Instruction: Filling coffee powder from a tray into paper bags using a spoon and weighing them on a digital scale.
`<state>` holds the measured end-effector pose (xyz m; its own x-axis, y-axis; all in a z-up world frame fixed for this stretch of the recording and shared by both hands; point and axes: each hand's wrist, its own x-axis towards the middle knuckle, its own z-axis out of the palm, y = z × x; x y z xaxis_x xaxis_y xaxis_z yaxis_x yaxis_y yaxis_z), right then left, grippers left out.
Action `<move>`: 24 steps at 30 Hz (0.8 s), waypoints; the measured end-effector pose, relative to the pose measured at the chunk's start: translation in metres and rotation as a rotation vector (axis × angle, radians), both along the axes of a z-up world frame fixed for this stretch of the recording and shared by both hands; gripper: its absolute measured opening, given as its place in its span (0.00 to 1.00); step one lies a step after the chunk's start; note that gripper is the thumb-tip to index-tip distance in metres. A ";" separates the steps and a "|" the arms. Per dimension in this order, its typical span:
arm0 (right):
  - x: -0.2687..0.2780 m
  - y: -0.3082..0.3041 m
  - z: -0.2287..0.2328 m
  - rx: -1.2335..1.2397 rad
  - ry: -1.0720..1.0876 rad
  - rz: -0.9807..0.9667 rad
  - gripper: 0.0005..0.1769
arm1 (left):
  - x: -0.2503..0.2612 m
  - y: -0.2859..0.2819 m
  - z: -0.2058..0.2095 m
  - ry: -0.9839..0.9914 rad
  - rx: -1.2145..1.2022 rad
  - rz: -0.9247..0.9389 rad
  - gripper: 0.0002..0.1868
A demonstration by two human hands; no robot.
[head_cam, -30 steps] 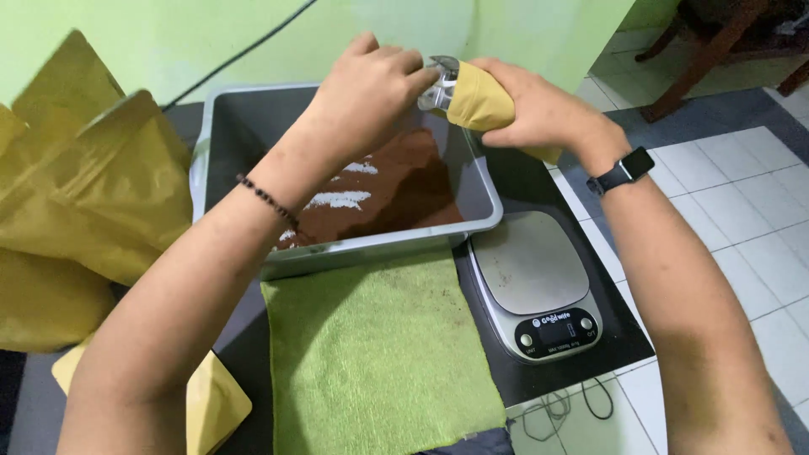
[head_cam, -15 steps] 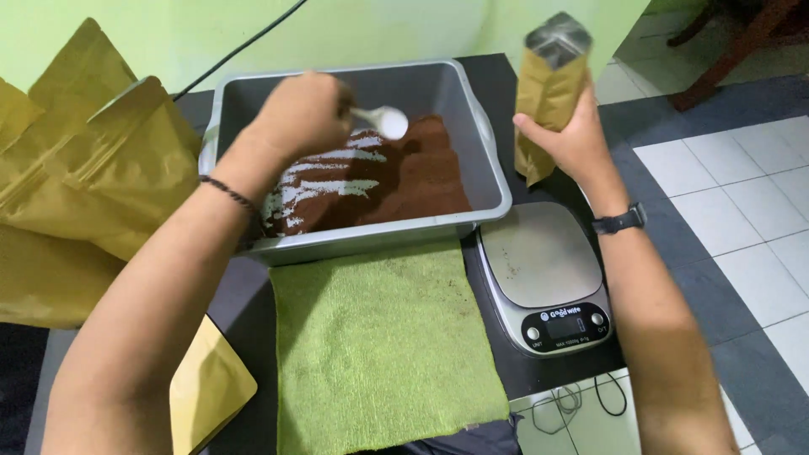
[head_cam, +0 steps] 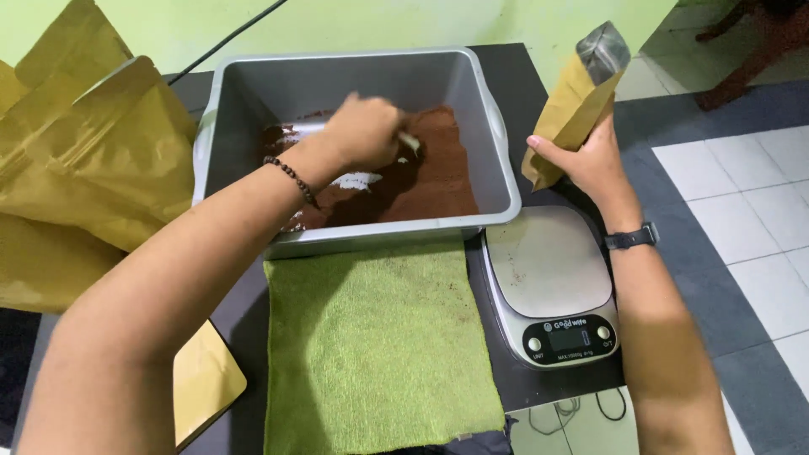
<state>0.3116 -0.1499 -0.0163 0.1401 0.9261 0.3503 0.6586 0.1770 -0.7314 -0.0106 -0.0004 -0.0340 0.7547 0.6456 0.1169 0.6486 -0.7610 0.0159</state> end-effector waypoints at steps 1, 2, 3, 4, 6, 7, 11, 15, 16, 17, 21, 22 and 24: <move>0.006 0.003 -0.010 0.000 0.005 -0.003 0.59 | -0.002 0.002 0.006 0.005 0.000 -0.003 0.13; 0.012 0.006 -0.019 0.037 0.009 0.012 0.58 | -0.004 0.004 0.013 0.025 0.326 -0.127 0.12; 0.018 0.010 -0.028 0.076 0.011 0.028 0.58 | -0.006 0.006 0.019 0.041 0.656 -0.248 0.13; 0.020 0.011 -0.029 0.078 0.013 0.028 0.58 | -0.005 0.007 0.025 0.043 0.658 -0.249 0.13; 0.023 0.013 -0.035 0.120 -0.048 0.008 0.48 | -0.006 0.006 0.030 0.074 0.777 -0.296 0.13; 0.023 0.014 -0.035 0.121 -0.049 0.009 0.48 | -0.006 0.009 0.032 0.074 0.778 -0.293 0.13; 0.021 0.019 -0.041 0.104 0.011 0.012 0.43 | 0.000 -0.007 0.061 -0.071 0.256 -0.160 0.13; 0.030 0.025 -0.062 0.081 0.049 0.002 0.37 | 0.017 -0.007 0.035 0.004 -0.290 -0.055 0.11; 0.030 0.028 -0.063 0.079 0.045 0.000 0.37 | 0.018 -0.013 0.042 0.001 -0.292 -0.057 0.11; 0.031 0.029 -0.065 0.076 0.059 -0.002 0.37 | 0.020 -0.019 0.048 0.030 -0.293 -0.051 0.11; 0.031 0.030 -0.073 0.085 0.074 -0.011 0.38 | 0.019 -0.014 0.056 0.009 -0.312 -0.018 0.10; 0.033 0.034 -0.075 0.088 0.073 -0.014 0.38 | 0.014 -0.020 0.067 0.009 -0.309 -0.021 0.10; 0.037 0.036 -0.082 0.082 0.069 0.000 0.32 | 0.004 -0.037 0.086 -0.037 -0.433 -0.005 0.15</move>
